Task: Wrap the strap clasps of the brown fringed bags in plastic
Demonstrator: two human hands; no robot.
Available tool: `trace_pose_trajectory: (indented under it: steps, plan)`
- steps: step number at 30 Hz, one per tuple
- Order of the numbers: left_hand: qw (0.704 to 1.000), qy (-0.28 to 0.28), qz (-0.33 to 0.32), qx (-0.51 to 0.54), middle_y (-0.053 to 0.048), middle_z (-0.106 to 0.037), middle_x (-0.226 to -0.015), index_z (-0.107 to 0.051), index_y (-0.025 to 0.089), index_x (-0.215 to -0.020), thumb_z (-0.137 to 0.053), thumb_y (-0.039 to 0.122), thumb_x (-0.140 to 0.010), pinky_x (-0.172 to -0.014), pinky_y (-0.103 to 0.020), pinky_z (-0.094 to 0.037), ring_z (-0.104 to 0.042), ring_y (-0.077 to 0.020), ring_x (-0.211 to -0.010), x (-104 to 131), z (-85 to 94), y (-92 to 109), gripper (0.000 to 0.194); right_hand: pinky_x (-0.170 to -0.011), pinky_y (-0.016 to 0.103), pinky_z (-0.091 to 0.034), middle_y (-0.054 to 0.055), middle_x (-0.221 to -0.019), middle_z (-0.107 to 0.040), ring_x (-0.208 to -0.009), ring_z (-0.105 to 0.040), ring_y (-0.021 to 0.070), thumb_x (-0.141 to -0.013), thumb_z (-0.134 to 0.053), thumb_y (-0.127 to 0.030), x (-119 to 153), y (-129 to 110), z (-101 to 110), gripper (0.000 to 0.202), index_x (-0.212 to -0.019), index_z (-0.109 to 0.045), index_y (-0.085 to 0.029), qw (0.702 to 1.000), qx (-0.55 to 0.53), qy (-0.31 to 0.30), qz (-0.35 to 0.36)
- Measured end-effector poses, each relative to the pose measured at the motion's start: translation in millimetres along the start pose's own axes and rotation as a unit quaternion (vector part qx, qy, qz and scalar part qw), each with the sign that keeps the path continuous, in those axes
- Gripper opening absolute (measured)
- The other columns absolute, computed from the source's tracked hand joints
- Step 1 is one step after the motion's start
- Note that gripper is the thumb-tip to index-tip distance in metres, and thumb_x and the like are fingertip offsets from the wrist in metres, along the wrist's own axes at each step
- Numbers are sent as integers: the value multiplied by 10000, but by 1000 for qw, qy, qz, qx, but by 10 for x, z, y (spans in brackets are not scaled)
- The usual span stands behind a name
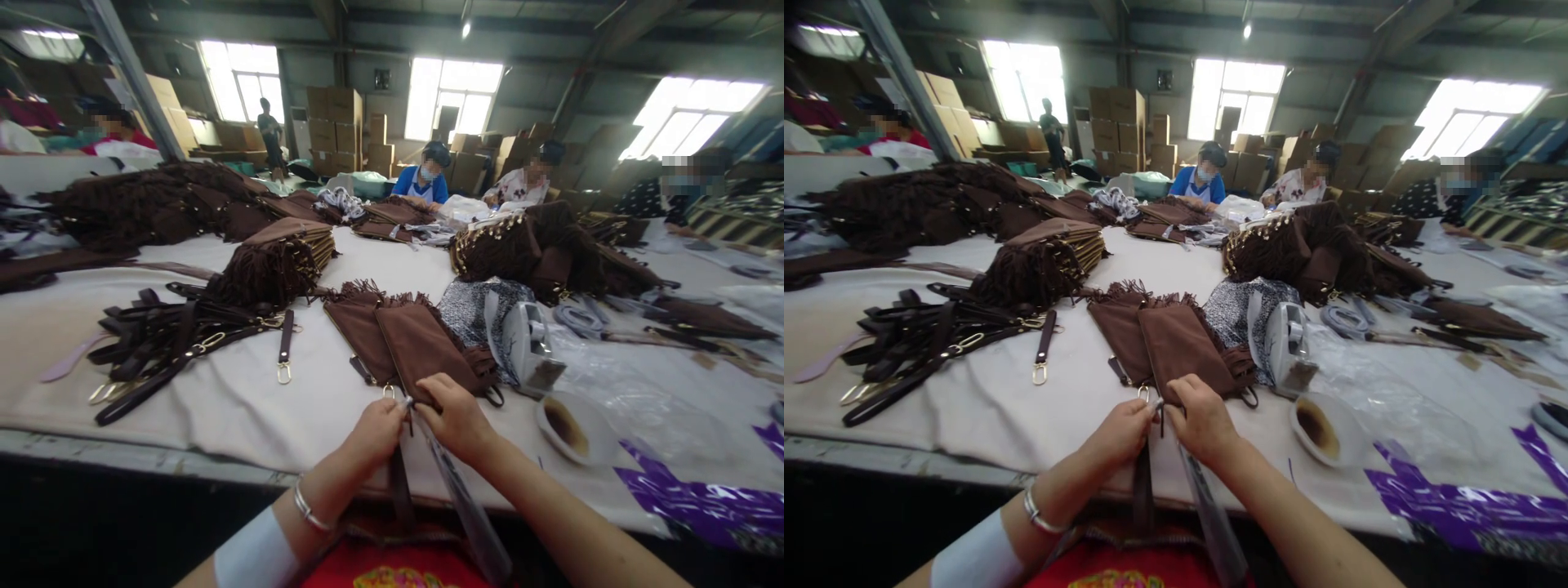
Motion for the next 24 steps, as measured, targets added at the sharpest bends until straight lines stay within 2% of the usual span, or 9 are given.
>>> trace_pose_trajectory:
  steps: [3,5,7,10,12,14,16,21,24]
  plan:
    - [960,49,-196,-192,-7,-512,-648,-552,202,-661,-629,230,-793,-567,-229,-317,-446,-148,-622,165,-88,71,155,-718,299,-473,59,-807,-699,-751,-632,192,-892,-513,-330,186,88,-36,225,-860,-679,-182,981,-126,-17,-144]
    - [939,22,-245,-241,-37,-583,-738,-619,213,-782,-667,223,-759,-620,-256,-342,-497,-180,-683,304,-182,96,54,-663,285,-483,53,-782,-708,-733,-646,195,-863,-551,-386,280,97,-117,248,-864,-680,-176,957,-197,-41,-209]
    - [927,-47,-255,-271,-47,-622,-795,-647,216,-909,-715,255,-726,-620,-266,-352,-522,-189,-681,413,-259,126,199,-635,276,-488,54,-769,-704,-727,-645,192,-797,-626,-372,328,111,-153,228,-874,-671,-162,928,-261,-22,-265]
    - [902,-124,-267,-316,-28,-621,-732,-667,211,-977,-676,330,-780,-571,-263,-349,-506,-169,-602,448,-264,218,231,-495,229,-432,15,-665,-651,-545,-574,127,-726,-685,-323,328,164,-152,241,-890,-631,-155,836,-413,6,-362]
    - [889,-81,-303,-333,-30,-605,-717,-693,212,-990,-622,323,-829,-599,-263,-366,-510,-169,-623,356,-168,325,208,-404,176,-329,-21,-602,-602,-427,-473,68,-701,-711,-296,271,175,-129,260,-890,-604,-152,760,-515,-17,-397]
    - [873,-5,-343,-346,-46,-602,-784,-705,224,-1033,-622,289,-830,-676,-267,-391,-529,-179,-698,213,-56,431,229,-376,146,-258,-37,-572,-575,-386,-414,38,-691,-725,-257,185,178,-75,260,-888,-591,-152,716,-567,-43,-405]
    - [856,21,-367,-364,-56,-595,-853,-698,244,-1084,-647,263,-809,-734,-270,-405,-541,-186,-754,65,-4,499,280,-367,135,-230,-41,-554,-565,-373,-393,33,-707,-717,-234,105,189,-18,248,-906,-591,-155,706,-576,-63,-407]
    - [819,-70,-398,-407,-49,-585,-813,-740,260,-891,-629,200,-797,-725,-257,-411,-538,-182,-756,-150,-103,553,157,-358,135,-202,-48,-538,-548,-359,-364,28,-712,-712,-222,9,186,46,221,-879,-583,-158,711,-568,-95,-404]
    - [815,-93,-412,-396,-49,-582,-785,-731,235,-799,-602,146,-788,-711,-251,-408,-532,-175,-740,-185,-175,531,157,-363,139,-193,-70,-520,-526,-358,-354,28,-684,-730,-229,39,147,21,273,-895,-567,-172,713,-566,-82,-406]
Point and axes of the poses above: each hand's wrist, its own x-axis away from the middle knuckle, its own z-axis out of the back of the hand, y = z × x, the point moved 4 cm from there along -x, towards the middle knuckle
